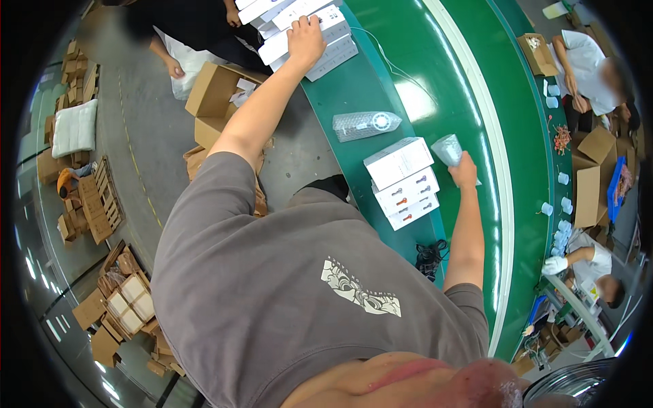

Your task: Packaging items from plastic bags into small white cardboard boxes at an assembly line.

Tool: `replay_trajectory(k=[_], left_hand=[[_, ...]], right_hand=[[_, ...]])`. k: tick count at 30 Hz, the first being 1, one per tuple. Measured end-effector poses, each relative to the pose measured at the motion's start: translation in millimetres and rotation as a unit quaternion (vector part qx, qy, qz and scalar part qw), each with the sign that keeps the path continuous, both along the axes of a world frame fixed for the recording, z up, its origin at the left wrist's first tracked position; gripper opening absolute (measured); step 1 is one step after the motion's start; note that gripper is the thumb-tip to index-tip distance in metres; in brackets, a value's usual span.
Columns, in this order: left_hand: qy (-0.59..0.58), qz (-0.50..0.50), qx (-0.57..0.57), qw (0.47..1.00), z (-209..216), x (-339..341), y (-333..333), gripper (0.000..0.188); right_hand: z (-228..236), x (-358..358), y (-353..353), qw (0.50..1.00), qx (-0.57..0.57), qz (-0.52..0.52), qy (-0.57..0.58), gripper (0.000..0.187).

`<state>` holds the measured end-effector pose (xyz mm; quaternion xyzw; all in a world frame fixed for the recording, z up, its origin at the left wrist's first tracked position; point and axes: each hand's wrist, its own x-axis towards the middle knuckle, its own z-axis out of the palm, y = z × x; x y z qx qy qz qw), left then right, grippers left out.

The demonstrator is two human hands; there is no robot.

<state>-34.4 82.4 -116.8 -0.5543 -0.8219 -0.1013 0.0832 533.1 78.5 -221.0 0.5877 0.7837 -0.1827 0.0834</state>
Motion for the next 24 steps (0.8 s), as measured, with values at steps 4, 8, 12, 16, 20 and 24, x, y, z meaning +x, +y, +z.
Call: replay_trajectory(k=[4,8,12,16,20,24], left_hand=[[0.024,-0.029,0.045,0.998,-1.4,-2.4,1.0,0.060],[0.061,-0.093,0.096,0.989,4.3,9.8,-2.5,0.058],[0.045,-0.127,0.120,0.984,3.3,4.3,-11.1,0.057],[-0.077,-0.149,0.063,0.984,52.4,9.0,-24.6,0.054],[-0.443,-0.122,-0.207,0.864,137.7,38.3,-71.4,0.055],[-0.600,-0.128,-0.391,0.686,205.9,99.8,-139.9,0.063]], right_hand=[[35.5,-0.6,-2.9,0.984,0.032,-0.108,0.140,0.053],[76.2,3.5,3.7,0.935,0.070,-0.172,0.301,0.048],[113.5,2.2,5.9,0.886,0.105,-0.214,0.398,0.050],[164.4,11.7,-9.1,0.827,0.054,-0.270,0.491,0.053],[271.9,-45.6,-74.1,0.711,-0.067,-0.130,0.688,0.080],[296.3,-140.9,-114.9,0.758,-0.077,0.209,0.613,0.096]])
